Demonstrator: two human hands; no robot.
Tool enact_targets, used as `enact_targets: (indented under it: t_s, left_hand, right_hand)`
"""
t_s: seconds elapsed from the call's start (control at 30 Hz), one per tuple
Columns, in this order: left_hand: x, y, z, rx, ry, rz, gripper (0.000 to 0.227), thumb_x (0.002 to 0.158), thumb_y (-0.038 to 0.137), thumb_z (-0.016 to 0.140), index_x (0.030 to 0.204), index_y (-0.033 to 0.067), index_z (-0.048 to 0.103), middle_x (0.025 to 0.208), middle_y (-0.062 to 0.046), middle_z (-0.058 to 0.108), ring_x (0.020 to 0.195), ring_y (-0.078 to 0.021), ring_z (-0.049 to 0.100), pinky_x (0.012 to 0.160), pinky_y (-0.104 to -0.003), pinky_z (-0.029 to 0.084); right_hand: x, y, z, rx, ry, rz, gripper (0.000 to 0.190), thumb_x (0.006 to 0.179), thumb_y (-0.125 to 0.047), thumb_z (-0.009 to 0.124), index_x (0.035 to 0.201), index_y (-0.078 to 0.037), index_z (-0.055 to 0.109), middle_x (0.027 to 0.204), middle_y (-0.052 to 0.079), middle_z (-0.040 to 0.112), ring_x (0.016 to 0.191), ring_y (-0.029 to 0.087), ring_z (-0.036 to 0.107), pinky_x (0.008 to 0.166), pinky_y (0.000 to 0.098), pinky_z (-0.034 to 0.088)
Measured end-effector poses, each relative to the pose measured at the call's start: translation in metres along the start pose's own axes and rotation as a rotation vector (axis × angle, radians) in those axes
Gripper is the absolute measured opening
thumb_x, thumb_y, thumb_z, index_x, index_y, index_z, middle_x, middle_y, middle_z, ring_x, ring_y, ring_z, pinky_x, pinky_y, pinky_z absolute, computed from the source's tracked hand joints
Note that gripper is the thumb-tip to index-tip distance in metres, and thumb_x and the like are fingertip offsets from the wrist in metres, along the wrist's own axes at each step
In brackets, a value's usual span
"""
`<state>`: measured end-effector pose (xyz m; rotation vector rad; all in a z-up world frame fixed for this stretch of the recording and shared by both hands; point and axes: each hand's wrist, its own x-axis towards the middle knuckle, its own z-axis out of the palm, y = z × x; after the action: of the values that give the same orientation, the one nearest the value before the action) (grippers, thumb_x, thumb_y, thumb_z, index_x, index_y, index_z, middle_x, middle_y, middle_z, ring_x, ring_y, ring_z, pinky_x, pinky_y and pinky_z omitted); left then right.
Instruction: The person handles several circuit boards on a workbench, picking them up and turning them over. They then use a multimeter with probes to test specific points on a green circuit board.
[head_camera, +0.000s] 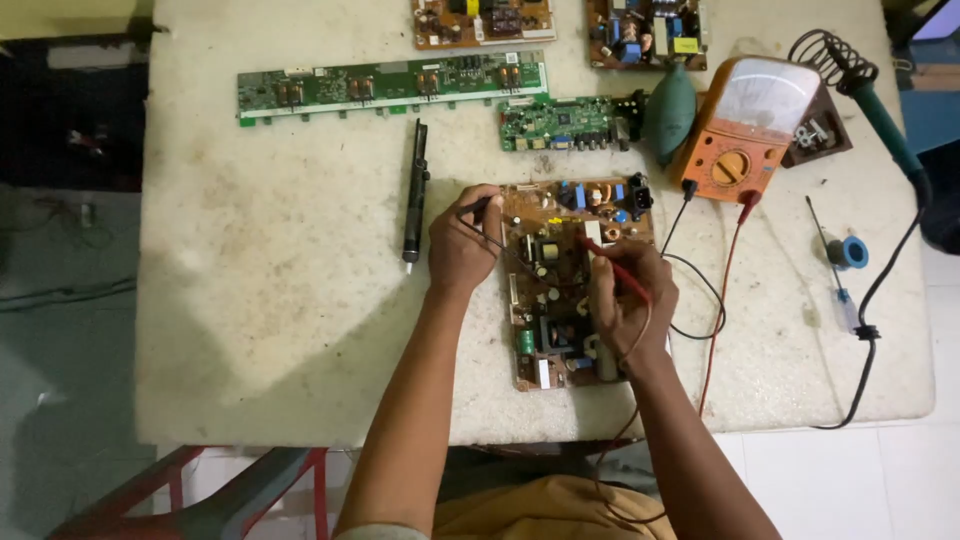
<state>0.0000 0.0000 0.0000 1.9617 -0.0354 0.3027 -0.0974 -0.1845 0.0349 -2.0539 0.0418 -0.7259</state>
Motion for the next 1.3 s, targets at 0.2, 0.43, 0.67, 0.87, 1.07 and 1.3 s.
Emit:
enact_targets:
  t_s: [0.2, 0.43, 0.67, 0.87, 1.07, 1.3]
  left_hand:
    - [0.0, 0.005, -0.001, 0.011, -0.012, -0.015, 0.014, 0.102, 0.025, 0.065, 0.108, 0.0172, 0.074, 0.087, -0.016, 0.077, 0.082, -0.0334, 0.077, 0.072, -0.044, 0.066]
    - [0.0, 0.005, -0.004, 0.013, -0.022, -0.026, 0.015, 0.102, 0.028, 0.065, 0.109, 0.018, 0.073, 0.087, -0.016, 0.078, 0.082, -0.035, 0.077, 0.069, -0.046, 0.066]
    - [0.004, 0.002, 0.002, 0.05, -0.037, -0.065, 0.016, 0.1, 0.03, 0.066, 0.109, 0.0204, 0.074, 0.088, -0.014, 0.078, 0.084, -0.0323, 0.077, 0.07, -0.042, 0.066]
    - [0.002, 0.01, -0.002, -0.012, -0.039, -0.075, 0.017, 0.101, 0.026, 0.064, 0.109, 0.0165, 0.074, 0.09, -0.018, 0.078, 0.085, -0.0358, 0.077, 0.069, -0.047, 0.066]
    - [0.001, 0.012, -0.002, -0.008, -0.037, -0.05, 0.016, 0.103, 0.023, 0.063, 0.11, 0.013, 0.074, 0.091, -0.021, 0.078, 0.086, -0.0372, 0.077, 0.068, -0.048, 0.066]
    - [0.0, 0.016, -0.005, -0.015, -0.033, -0.042, 0.017, 0.103, 0.024, 0.063, 0.109, 0.0121, 0.074, 0.091, -0.021, 0.077, 0.086, -0.0379, 0.077, 0.069, -0.05, 0.066]
  right_hand:
    - [0.013, 0.018, 0.019, -0.33, 0.014, -0.289, 0.017, 0.089, -0.01, 0.072, 0.103, -0.019, 0.074, 0.085, 0.002, 0.072, 0.083, 0.026, 0.072, 0.08, 0.0353, 0.049]
    - [0.005, 0.003, 0.028, -0.411, -0.082, -0.333, 0.017, 0.09, -0.007, 0.071, 0.102, -0.019, 0.074, 0.078, 0.0, 0.057, 0.076, 0.027, 0.067, 0.073, 0.0341, 0.046]
    - [0.004, 0.003, 0.037, -0.555, -0.141, -0.432, 0.021, 0.086, -0.01, 0.074, 0.103, -0.02, 0.068, 0.083, -0.001, 0.05, 0.065, 0.023, 0.061, 0.065, 0.0341, 0.043]
    - [0.0, 0.001, 0.036, -0.583, -0.164, -0.424, 0.013, 0.095, -0.015, 0.068, 0.106, -0.022, 0.064, 0.084, -0.002, 0.047, 0.056, 0.023, 0.055, 0.069, 0.0345, 0.04]
    - [0.001, 0.0, 0.037, -0.618, -0.196, -0.421, 0.021, 0.091, -0.013, 0.07, 0.111, -0.018, 0.064, 0.089, 0.001, 0.052, 0.057, 0.024, 0.061, 0.073, 0.037, 0.042]
    - [0.007, 0.0, 0.04, -0.691, -0.172, -0.489, 0.017, 0.087, -0.017, 0.068, 0.103, -0.019, 0.065, 0.087, 0.001, 0.053, 0.054, 0.021, 0.059, 0.07, 0.0367, 0.044]
